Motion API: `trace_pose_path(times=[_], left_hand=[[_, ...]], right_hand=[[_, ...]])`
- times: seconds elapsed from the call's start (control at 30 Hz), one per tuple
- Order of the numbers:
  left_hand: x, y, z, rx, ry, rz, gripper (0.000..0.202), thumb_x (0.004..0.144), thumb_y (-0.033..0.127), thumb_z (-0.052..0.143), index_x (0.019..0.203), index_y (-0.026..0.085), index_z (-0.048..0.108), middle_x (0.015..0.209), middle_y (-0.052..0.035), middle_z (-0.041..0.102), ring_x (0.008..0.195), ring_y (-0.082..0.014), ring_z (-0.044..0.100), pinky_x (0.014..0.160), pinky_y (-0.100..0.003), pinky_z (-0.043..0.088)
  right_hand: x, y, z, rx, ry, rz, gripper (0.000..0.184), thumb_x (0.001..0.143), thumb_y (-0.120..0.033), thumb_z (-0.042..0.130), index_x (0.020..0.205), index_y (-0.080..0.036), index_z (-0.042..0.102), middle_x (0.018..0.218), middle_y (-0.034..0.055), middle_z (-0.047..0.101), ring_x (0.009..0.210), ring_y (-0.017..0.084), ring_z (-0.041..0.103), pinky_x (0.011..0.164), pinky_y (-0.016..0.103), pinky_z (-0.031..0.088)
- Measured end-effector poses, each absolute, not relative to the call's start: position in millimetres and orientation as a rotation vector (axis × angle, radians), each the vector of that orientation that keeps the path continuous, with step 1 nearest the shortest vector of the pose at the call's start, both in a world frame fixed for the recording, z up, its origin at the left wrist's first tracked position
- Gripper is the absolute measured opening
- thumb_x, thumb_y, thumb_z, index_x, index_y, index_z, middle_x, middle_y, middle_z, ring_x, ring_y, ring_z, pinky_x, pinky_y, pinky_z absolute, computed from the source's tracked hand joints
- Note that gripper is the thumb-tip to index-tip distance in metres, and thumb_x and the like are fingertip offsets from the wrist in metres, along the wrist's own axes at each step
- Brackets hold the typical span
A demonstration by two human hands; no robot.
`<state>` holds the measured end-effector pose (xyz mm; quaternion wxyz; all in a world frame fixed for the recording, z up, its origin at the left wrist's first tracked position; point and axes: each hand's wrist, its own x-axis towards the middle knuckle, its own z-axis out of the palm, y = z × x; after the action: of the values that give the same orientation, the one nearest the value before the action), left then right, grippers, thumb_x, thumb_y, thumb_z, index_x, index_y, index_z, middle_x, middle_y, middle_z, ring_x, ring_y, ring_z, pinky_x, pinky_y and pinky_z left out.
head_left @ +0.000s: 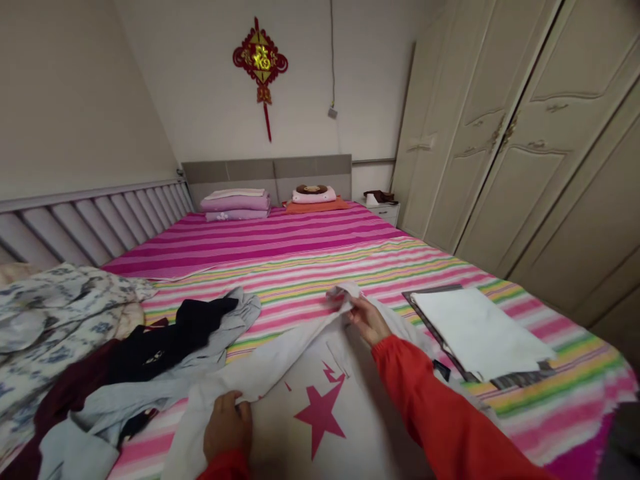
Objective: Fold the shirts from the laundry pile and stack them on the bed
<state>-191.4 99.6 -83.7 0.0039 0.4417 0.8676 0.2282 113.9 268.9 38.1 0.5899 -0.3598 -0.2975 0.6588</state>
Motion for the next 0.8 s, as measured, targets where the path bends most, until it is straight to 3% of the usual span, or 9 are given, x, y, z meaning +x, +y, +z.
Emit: trace_pose_path(times=[0.17,0.3,0.43,0.57,0.63,0.7,0.8], left_hand=[[-189,100,-81,1.411,2.740,0.745,0.024,0.083,0.023,0.041,0.096,0.018,0.061,0.106,-0.0101,0.062,0.092,-0.0238,0.062,0.075,-0.034,0.045],[-185,100,-77,1.394,2.776,0.716,0.026,0.084,0.025,0.040,0.098,0.018,0.061,0.108,-0.0105,0.062,0.089,-0.0245,0.061,0.074,-0.035,0.045],[-185,100,-72,1.365,2.775,0.750,0.025,0.082,0.026,0.042,0.096,0.019,0.062,0.106,-0.0095,0.062,0.089,-0.0242,0.060,0.073,-0.035,0.045],[-182,93,-62,1.400,2.693,0.873,0.025,0.081,0.024,0.045,0.095,0.018,0.065,0.104,-0.0092,0.062,0.094,-0.0230,0.059,0.081,-0.033,0.046],[-180,88,-53,1.425,2.585,0.959,0.024,0.083,0.026,0.047,0.097,0.019,0.066,0.104,-0.0083,0.063,0.098,-0.0222,0.059,0.085,-0.032,0.047],[-181,83,-42,1.429,2.469,1.025,0.025,0.087,0.032,0.052,0.105,0.019,0.064,0.109,-0.0074,0.062,0.100,-0.0212,0.059,0.087,-0.035,0.048],[-196,85,-19,1.426,2.404,1.074,0.036,0.088,0.040,0.056,0.116,0.017,0.058,0.118,-0.0075,0.059,0.102,-0.0213,0.059,0.086,-0.041,0.051]], right_hand=[[174,129,-13,-0.781,-0.515,1.631,0.045,0.059,-0.022,0.084,0.100,-0.029,0.065,0.090,-0.0031,0.067,0.080,0.013,0.063,0.072,0.025,0.053],[204,72,-55,-1.062,-0.522,1.787,0.045,0.059,-0.032,0.086,0.099,-0.024,0.068,0.079,-0.0007,0.068,0.068,0.012,0.062,0.064,0.024,0.049],[218,73,-56,-1.269,-0.715,1.603,0.045,0.056,-0.045,0.085,0.087,-0.017,0.070,0.065,0.0001,0.065,0.057,0.011,0.057,0.055,0.022,0.043],[215,86,-39,-1.320,-0.664,1.550,0.047,0.054,-0.053,0.083,0.080,-0.017,0.068,0.080,0.0051,0.070,0.073,0.016,0.065,0.066,0.027,0.051],[208,91,-34,-1.338,-0.661,1.615,0.043,0.056,-0.052,0.082,0.077,-0.018,0.066,0.077,0.0040,0.069,0.069,0.016,0.065,0.064,0.027,0.053],[199,98,-33,-1.369,-0.697,1.626,0.037,0.058,-0.047,0.083,0.068,-0.019,0.061,0.061,-0.0002,0.062,0.056,0.014,0.060,0.056,0.026,0.051],[188,112,-30,-1.370,-0.730,1.610,0.034,0.058,-0.035,0.083,0.058,-0.020,0.052,0.048,-0.0027,0.054,0.045,0.012,0.053,0.046,0.025,0.047]])
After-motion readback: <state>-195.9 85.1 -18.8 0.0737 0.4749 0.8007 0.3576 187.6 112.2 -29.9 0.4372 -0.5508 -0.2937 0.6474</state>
